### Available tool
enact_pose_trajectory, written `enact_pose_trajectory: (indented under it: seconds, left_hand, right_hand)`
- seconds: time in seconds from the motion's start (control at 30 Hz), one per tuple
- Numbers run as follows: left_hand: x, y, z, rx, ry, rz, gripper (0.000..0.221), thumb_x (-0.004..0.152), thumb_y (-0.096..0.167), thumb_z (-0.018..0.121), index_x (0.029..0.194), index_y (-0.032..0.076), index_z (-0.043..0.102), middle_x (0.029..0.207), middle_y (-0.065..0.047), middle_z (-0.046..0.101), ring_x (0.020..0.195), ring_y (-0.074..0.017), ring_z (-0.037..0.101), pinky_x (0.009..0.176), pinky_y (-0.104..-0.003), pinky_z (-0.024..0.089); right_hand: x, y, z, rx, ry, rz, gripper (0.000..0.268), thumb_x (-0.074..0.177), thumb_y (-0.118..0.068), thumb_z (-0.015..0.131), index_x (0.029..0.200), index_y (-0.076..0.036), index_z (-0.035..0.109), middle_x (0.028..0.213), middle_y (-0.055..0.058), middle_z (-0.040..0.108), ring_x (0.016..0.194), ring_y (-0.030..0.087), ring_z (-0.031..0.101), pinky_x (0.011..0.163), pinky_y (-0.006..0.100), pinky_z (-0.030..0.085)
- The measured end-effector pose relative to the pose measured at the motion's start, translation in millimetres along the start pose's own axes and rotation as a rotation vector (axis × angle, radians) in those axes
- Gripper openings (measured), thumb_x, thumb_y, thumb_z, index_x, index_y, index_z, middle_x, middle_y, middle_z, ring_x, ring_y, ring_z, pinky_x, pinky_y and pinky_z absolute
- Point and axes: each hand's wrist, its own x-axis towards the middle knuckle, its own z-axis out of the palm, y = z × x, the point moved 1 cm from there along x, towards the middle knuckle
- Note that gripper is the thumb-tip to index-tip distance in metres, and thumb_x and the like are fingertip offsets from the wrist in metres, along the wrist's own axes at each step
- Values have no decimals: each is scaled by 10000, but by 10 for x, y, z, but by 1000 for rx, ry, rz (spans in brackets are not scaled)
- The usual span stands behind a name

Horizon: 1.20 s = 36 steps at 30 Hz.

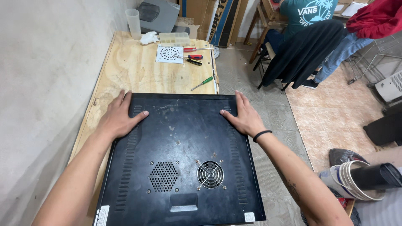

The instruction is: The person removes the side panel of a computer case, adjusts internal cables by hand, replaces the panel, and then uses a screwdriver to secure the screws on the back of the case.

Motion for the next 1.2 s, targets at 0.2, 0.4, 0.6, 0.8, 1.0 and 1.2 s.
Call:
enact_pose_trajectory:
  seconds: [0.2,0.4,0.6,0.8,1.0,1.2]
  left_hand:
    - [607,158,149,288,-71,195,1201,1020,1065,424,1923,273,405,2020,4,362,1881,-333,266,1515,-606,272]
    - [829,89,178,250,-92,164,1020,968,1038,562,1640,288,722,1623,19,779,1577,-274,659,1297,-506,585]
    - [885,132,148,176,-67,88,885,913,1009,671,1405,296,851,1307,31,874,1335,-257,778,1091,-501,658]
    - [971,56,228,140,-20,89,877,901,1022,668,1317,281,886,1251,-30,903,1295,-332,824,1040,-536,661]
    - [874,65,242,136,67,101,774,1011,935,580,1391,342,901,1419,-56,905,1408,-380,798,1125,-558,649]
    - [597,-289,561,131,348,94,786,1214,813,532,1761,271,687,1839,-107,622,1643,-421,603,1331,-567,522]
  right_hand:
    - [432,-88,29,-318,-70,-122,1069,1084,-930,524,1878,-218,457,2007,37,357,1869,394,258,1423,666,429]
    - [793,-79,68,-276,-109,-162,945,1020,-954,598,1549,-186,749,1523,107,822,1521,408,718,1253,624,620]
    - [1017,16,143,-212,-96,-94,871,930,-986,700,1271,-196,836,1263,122,867,1347,422,809,1113,613,670]
    - [1050,-18,153,-213,-87,-70,897,955,-1011,652,1238,-184,854,1255,161,885,1350,444,816,1121,602,657]
    - [914,-71,139,-274,53,-47,783,994,-983,636,1269,-300,902,1234,128,910,1296,432,843,1072,585,675]
    - [917,533,806,-580,942,-372,354,1114,-761,739,1209,-437,845,1218,-166,831,1048,136,841,845,346,699]
